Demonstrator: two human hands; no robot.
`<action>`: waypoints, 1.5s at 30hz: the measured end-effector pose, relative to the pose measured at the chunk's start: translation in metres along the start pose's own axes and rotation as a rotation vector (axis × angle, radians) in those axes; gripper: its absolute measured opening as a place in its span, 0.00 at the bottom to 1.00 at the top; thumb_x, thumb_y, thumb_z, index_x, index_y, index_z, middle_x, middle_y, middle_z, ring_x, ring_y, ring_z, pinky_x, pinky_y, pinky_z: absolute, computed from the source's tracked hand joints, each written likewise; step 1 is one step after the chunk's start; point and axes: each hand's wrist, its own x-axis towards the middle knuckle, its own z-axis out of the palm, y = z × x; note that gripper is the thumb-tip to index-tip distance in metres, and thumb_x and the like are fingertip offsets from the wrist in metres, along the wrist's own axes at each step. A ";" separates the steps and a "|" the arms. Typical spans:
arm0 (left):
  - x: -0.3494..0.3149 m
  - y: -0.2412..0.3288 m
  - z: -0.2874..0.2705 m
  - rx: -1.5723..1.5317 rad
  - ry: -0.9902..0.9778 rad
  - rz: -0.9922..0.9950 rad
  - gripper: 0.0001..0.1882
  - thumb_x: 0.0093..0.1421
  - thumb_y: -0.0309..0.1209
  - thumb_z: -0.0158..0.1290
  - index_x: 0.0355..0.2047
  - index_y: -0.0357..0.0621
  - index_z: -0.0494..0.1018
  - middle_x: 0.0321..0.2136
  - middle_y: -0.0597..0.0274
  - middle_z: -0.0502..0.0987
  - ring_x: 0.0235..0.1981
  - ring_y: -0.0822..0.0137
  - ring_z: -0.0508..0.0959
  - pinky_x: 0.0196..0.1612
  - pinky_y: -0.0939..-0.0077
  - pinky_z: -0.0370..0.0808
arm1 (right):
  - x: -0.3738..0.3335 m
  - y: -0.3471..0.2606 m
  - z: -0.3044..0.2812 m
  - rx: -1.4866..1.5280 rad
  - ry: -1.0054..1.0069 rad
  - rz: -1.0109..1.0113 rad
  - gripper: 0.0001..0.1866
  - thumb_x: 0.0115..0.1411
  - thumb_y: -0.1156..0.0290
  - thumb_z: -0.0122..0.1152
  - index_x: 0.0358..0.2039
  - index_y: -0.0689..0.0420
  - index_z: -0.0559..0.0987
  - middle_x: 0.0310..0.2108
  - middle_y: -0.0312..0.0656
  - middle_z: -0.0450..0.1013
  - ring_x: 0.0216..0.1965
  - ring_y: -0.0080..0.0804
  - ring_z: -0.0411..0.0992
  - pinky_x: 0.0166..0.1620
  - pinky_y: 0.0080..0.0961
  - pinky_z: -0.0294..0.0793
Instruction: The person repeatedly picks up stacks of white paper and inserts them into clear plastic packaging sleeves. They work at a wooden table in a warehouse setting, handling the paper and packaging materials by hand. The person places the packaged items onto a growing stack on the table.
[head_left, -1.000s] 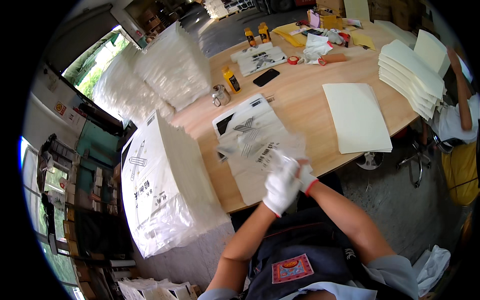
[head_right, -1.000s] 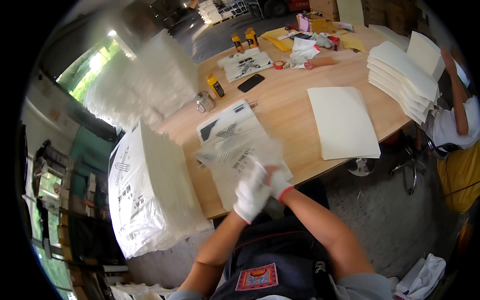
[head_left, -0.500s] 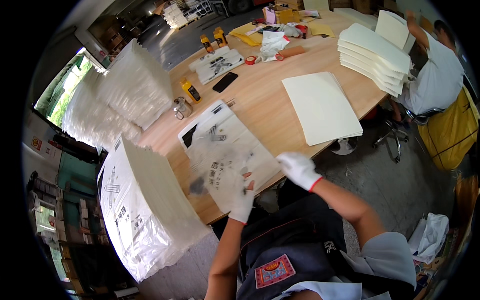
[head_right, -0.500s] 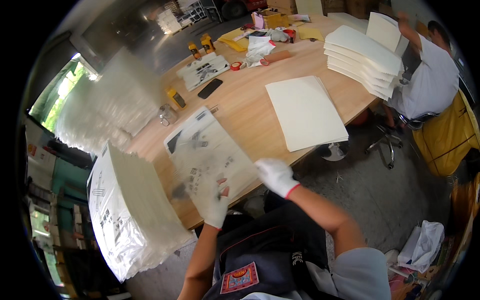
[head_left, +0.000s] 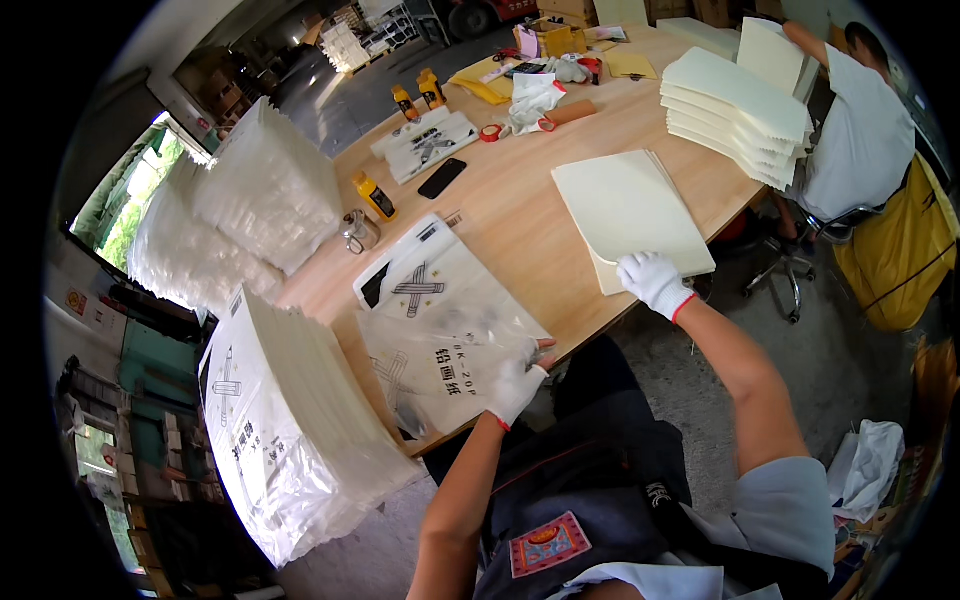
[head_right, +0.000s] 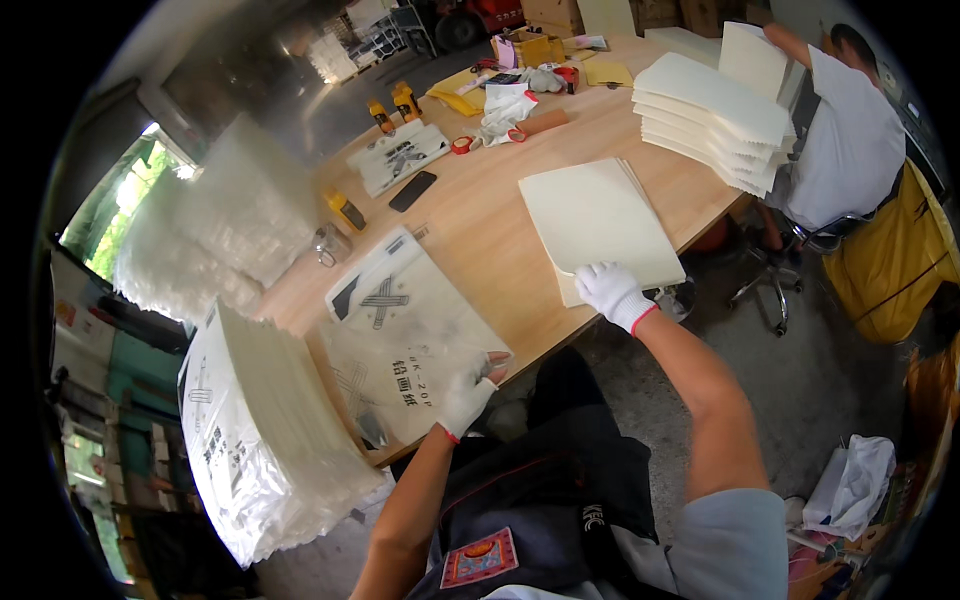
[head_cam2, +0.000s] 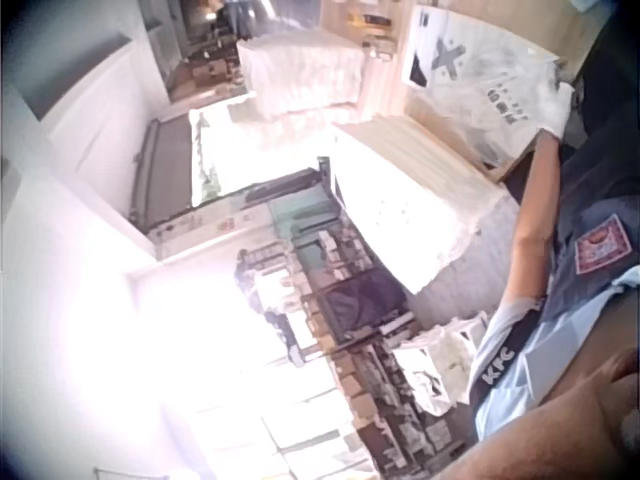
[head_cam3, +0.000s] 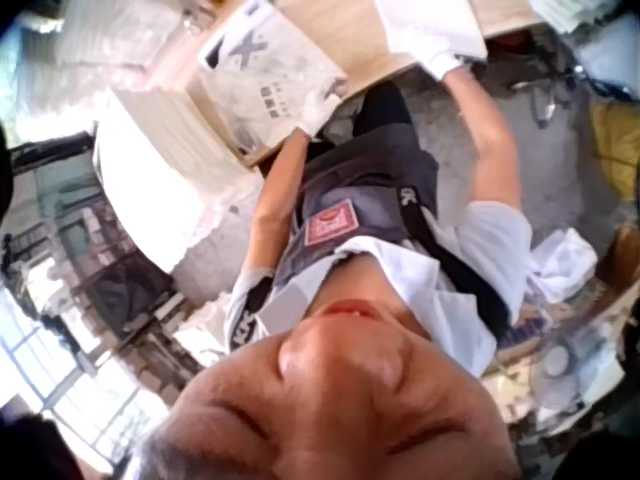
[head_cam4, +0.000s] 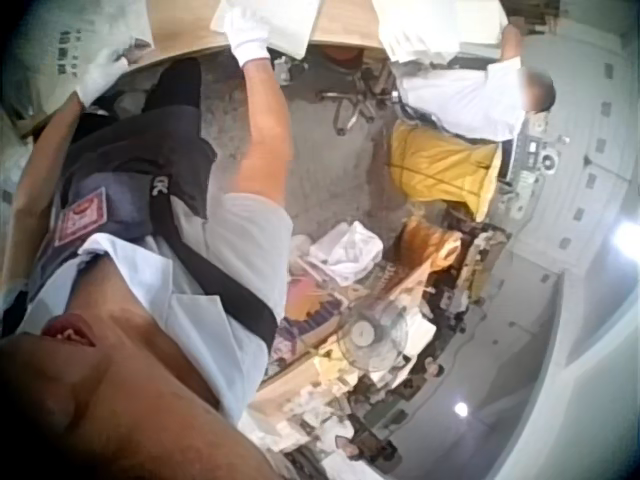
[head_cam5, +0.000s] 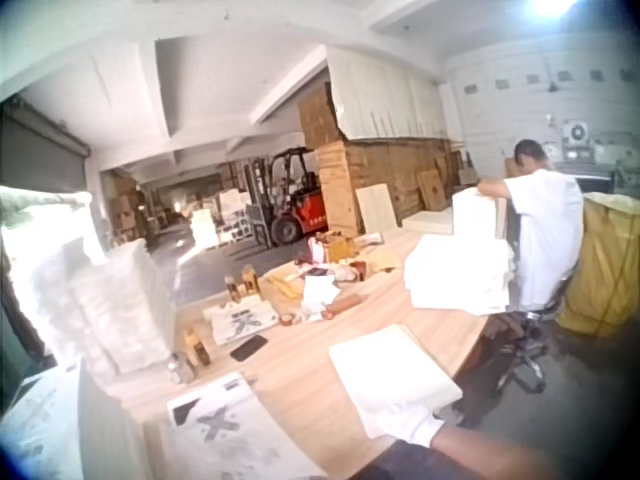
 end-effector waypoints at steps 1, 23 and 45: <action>0.005 0.003 0.000 -0.082 -0.065 -0.091 0.16 0.64 0.38 0.48 0.47 0.43 0.72 0.33 0.66 0.76 0.33 0.73 0.74 0.37 0.78 0.70 | 0.008 -0.007 -0.018 0.022 0.125 0.005 0.03 0.52 0.68 0.54 0.26 0.51 0.72 0.23 0.40 0.69 0.24 0.40 0.70 0.28 0.36 0.71; -0.041 0.045 0.052 0.576 -0.297 -0.011 0.42 0.52 0.32 0.54 0.65 0.41 0.46 0.62 0.39 0.54 0.47 0.52 0.75 0.49 0.65 0.72 | -0.048 -0.133 -0.041 1.143 -0.324 0.796 0.23 0.58 0.52 0.56 0.40 0.62 0.77 0.31 0.52 0.75 0.34 0.42 0.74 0.39 0.31 0.69; -0.123 0.082 -0.065 0.542 0.152 0.517 0.16 0.48 0.22 0.53 0.40 0.48 0.75 0.52 0.57 0.72 0.27 0.57 0.79 0.27 0.71 0.76 | 0.060 -0.181 -0.123 0.225 -0.583 -0.486 0.09 0.54 0.61 0.52 0.29 0.50 0.77 0.23 0.38 0.75 0.31 0.39 0.75 0.28 0.39 0.74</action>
